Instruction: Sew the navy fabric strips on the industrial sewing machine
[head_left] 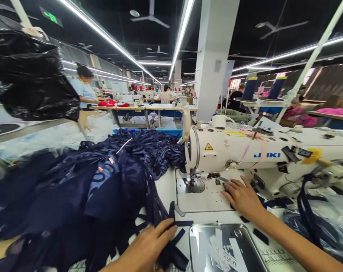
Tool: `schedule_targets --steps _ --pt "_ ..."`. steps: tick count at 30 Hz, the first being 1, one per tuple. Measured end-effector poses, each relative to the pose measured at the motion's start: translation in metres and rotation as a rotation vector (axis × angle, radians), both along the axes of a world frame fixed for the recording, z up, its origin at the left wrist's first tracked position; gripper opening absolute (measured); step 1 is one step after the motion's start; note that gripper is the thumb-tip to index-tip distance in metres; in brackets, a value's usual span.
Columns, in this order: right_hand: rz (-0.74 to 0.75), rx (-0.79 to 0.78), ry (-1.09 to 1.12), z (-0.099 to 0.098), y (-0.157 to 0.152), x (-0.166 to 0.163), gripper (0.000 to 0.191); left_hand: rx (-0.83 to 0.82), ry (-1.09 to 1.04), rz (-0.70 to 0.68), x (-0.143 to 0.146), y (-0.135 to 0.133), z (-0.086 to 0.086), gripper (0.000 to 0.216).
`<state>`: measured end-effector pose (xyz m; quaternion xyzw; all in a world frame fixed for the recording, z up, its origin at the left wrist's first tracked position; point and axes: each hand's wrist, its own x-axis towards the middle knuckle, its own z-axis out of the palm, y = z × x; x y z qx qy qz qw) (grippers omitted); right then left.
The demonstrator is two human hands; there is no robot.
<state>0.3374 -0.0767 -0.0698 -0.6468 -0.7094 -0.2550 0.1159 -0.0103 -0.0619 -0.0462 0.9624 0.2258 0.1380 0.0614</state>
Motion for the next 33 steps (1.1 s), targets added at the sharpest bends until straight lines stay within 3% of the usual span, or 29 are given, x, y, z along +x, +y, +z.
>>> schedule_targets --steps 4,9,17,21,26,29,33 --pt "0.093 -0.008 -0.045 -0.007 0.001 -0.006 0.025 -0.194 0.071 0.011 -0.006 -0.015 0.035 0.071" --pt "0.228 -0.02 -0.134 -0.007 0.005 -0.014 0.021 -0.18 0.041 0.127 0.004 -0.009 0.039 0.039" --pt "0.305 0.008 -0.204 0.006 0.012 -0.022 0.022 0.392 0.269 0.228 0.032 0.012 0.034 0.026" --pt "0.249 0.016 -0.021 0.009 0.019 -0.026 0.023 0.562 0.285 0.117 0.043 0.021 0.027 0.006" --pt "0.29 -0.16 0.109 0.001 0.029 -0.038 0.022 0.415 0.205 0.025 0.06 0.019 0.029 0.011" --pt "0.294 -0.166 0.182 -0.003 0.035 -0.038 0.02 0.247 0.145 0.051 0.073 0.016 0.041 0.013" --pt "0.194 -0.144 0.333 -0.003 0.032 -0.035 0.014 0.026 0.092 0.108 0.094 0.02 0.046 0.014"
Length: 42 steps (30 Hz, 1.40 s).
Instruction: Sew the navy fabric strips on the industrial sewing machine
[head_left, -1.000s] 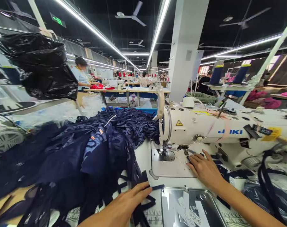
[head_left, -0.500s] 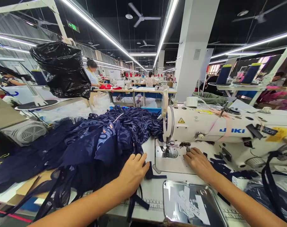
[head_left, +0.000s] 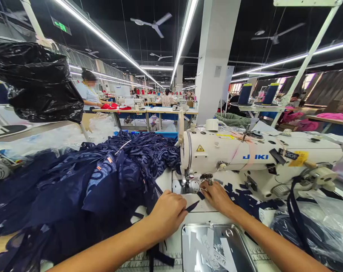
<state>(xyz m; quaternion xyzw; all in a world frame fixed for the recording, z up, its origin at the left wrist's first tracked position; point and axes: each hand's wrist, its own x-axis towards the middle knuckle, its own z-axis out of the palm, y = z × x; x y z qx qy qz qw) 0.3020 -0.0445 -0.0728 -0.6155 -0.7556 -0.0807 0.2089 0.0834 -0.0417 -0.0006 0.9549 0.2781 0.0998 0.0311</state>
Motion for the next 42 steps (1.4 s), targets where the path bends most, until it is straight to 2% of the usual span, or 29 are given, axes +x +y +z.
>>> schedule_targets --steps 4,7,12,15,21,24,28,32,36,42 --pt "-0.034 0.005 0.065 -0.001 -0.007 -0.006 0.004 -0.179 -0.1 0.124 0.024 0.017 -0.018 0.015" --pt "-0.019 -0.007 0.061 -0.003 -0.007 -0.01 0.002 -0.2 -0.16 0.17 0.037 0.031 -0.036 0.018" --pt "0.071 -0.005 0.102 -0.007 -0.001 -0.008 0.007 -0.006 -0.169 -0.022 0.039 0.047 -0.056 0.02" --pt "0.126 0.009 0.093 -0.007 -0.002 -0.004 0.008 0.018 -0.149 -0.1 0.032 0.05 -0.06 0.018" --pt "0.143 0.103 -0.341 -0.004 -0.003 -0.012 0.02 0.056 -0.14 -0.256 0.01 0.04 -0.062 0.021" --pt "0.104 0.09 -0.409 -0.004 0.001 -0.021 0.022 0.12 -0.115 -0.294 0.003 0.035 -0.064 0.026" --pt "0.078 0.022 -0.263 -0.005 0.013 -0.027 0.021 0.189 -0.064 -0.303 0.0 0.033 -0.066 0.026" --pt "0.103 -0.136 -0.012 0.0 0.021 -0.026 0.019 0.224 -0.047 -0.302 0.002 0.033 -0.064 0.022" --pt "0.149 -0.232 0.148 0.009 0.022 -0.029 0.017 0.241 -0.02 -0.296 0.003 0.032 -0.063 0.017" --pt "0.103 -0.328 0.33 0.013 0.021 -0.033 0.014 0.233 -0.003 -0.279 0.005 0.033 -0.066 0.016"
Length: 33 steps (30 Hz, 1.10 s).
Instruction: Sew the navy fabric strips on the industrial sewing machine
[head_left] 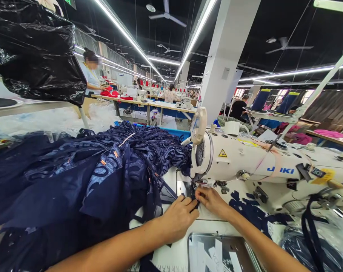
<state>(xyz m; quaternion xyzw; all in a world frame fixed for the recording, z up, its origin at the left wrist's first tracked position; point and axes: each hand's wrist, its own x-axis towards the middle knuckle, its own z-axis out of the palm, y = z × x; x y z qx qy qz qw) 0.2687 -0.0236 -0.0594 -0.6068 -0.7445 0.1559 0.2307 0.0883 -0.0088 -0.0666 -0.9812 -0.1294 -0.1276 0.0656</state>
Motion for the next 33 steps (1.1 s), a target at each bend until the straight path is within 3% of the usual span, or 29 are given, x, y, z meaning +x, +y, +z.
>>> schedule_targets --steps 5,14,19,33 --pt "0.015 0.042 -0.013 -0.006 0.002 0.005 0.013 -0.069 0.01 0.029 0.001 0.001 0.005 0.022" --pt "0.263 0.465 -0.54 -0.013 -0.019 0.004 0.02 -0.117 -0.048 0.012 -0.001 0.005 0.004 0.019" --pt "0.305 0.556 -0.591 -0.015 -0.018 0.016 0.026 -0.066 -0.074 0.016 0.009 0.008 0.002 0.014" --pt "0.281 0.521 -0.611 -0.022 -0.005 0.033 0.038 0.037 -0.009 0.136 0.028 0.012 -0.008 0.007"
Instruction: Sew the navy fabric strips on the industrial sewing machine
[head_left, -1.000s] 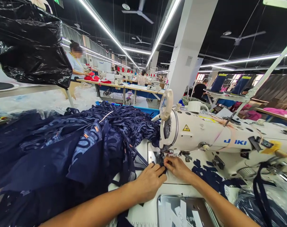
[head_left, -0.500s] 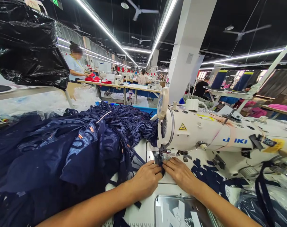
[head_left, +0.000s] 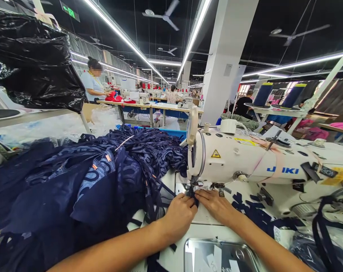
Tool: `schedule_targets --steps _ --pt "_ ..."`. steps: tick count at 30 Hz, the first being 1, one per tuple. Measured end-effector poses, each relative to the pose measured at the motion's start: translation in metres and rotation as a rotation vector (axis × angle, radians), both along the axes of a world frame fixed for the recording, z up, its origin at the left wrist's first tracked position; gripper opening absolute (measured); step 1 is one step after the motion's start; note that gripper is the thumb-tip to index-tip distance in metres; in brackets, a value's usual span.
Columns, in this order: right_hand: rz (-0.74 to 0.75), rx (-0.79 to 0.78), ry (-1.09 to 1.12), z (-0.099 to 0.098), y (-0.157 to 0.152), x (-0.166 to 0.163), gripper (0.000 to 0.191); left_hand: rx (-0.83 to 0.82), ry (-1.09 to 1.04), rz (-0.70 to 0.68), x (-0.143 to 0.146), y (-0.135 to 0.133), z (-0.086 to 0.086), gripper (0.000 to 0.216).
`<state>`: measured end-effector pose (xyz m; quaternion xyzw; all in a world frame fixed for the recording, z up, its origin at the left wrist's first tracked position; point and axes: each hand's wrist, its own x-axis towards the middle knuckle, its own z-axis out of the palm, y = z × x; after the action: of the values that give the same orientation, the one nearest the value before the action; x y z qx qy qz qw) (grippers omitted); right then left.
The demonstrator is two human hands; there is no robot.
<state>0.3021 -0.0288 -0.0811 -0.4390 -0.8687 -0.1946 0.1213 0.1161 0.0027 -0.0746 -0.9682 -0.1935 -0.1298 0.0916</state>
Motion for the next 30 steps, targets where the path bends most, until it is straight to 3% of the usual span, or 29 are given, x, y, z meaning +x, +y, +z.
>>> schedule_targets --steps 20,25,30 --pt "-0.137 0.06 -0.035 -0.008 0.003 -0.002 0.04 0.1 -0.05 0.086 0.013 0.003 0.0 0.004" --pt "-0.155 0.079 -0.05 0.0 0.002 -0.005 0.039 0.116 -0.076 0.079 0.014 0.006 -0.006 0.008" --pt "-0.113 0.07 0.049 0.011 0.0 -0.008 0.03 -0.001 -0.059 0.023 0.003 0.01 -0.003 0.013"
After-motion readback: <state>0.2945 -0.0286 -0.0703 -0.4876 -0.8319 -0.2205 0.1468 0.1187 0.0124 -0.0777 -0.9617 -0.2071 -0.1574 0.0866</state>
